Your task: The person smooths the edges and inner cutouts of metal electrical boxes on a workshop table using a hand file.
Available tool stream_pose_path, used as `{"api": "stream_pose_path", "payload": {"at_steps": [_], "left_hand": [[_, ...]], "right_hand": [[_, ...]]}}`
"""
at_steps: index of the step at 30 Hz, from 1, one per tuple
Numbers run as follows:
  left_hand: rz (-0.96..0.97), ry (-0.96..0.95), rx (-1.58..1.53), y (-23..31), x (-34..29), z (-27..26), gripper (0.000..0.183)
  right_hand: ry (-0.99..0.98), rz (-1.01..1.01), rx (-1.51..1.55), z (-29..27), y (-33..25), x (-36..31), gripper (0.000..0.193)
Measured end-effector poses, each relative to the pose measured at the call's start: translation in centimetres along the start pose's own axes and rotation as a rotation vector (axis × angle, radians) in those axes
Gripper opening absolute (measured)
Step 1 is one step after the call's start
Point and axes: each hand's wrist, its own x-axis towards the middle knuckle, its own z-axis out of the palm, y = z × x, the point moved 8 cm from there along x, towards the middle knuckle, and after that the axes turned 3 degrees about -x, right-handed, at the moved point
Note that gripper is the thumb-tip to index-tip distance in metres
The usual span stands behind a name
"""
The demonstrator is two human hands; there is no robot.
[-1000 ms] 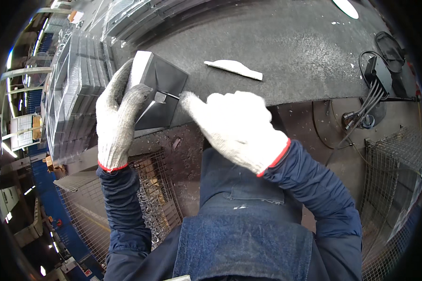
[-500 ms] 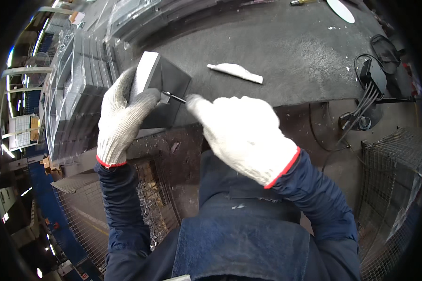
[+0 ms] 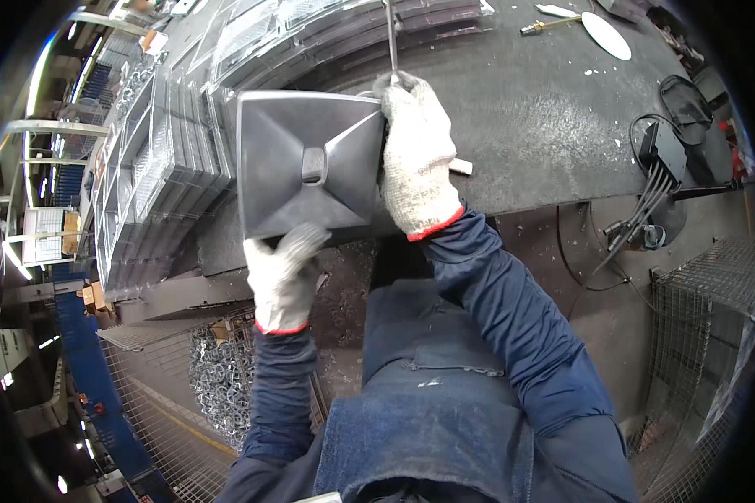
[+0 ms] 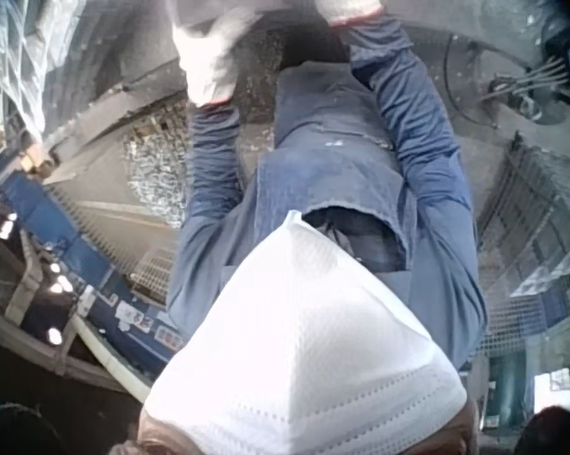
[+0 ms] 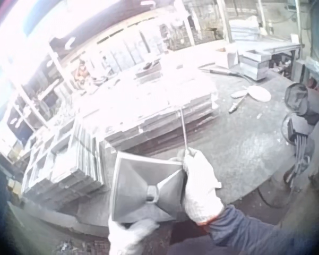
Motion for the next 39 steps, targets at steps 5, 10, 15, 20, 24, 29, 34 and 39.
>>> {"api": "stream_pose_path", "payload": {"at_steps": [5,10,15,20,24,29,34,39], "left_hand": [[-0.462,-0.128,-0.604,-0.4,4.7,-3.4,0.088],[-0.338,-0.134,-0.515,-0.6,7.6,-3.6,0.069],[-0.245,0.129,-0.38,-1.8,2.8,-4.1,0.066],[-0.123,0.098,-0.2,0.7,1.1,-3.3,0.068],[-0.157,0.079,-0.196,1.5,0.9,-2.8,0.065],[-0.166,0.13,-0.125,1.4,0.4,-2.7,0.064],[-0.147,0.148,-0.117,1.8,0.2,-2.8,0.064],[-0.085,0.152,-0.071,2.0,0.4,-2.6,0.069]], "right_hand": [[-0.243,-0.312,-0.35,4.1,-2.3,1.4,0.025],[-0.379,-0.346,-0.627,5.4,-2.5,0.7,0.027],[-0.406,-0.52,-1.135,2.1,-7.9,-4.4,0.031],[-0.868,-0.479,-1.418,-2.7,-9.4,-10.9,0.06],[-0.763,-0.52,-1.611,-2.6,-8.0,-12.3,0.057],[-0.731,-0.619,-1.683,-0.9,-8.7,-12.4,0.048],[-0.768,-0.732,-1.72,-0.4,-8.6,-13.0,0.039],[-0.718,-0.746,-1.762,1.0,-6.4,-12.0,0.032]]}}
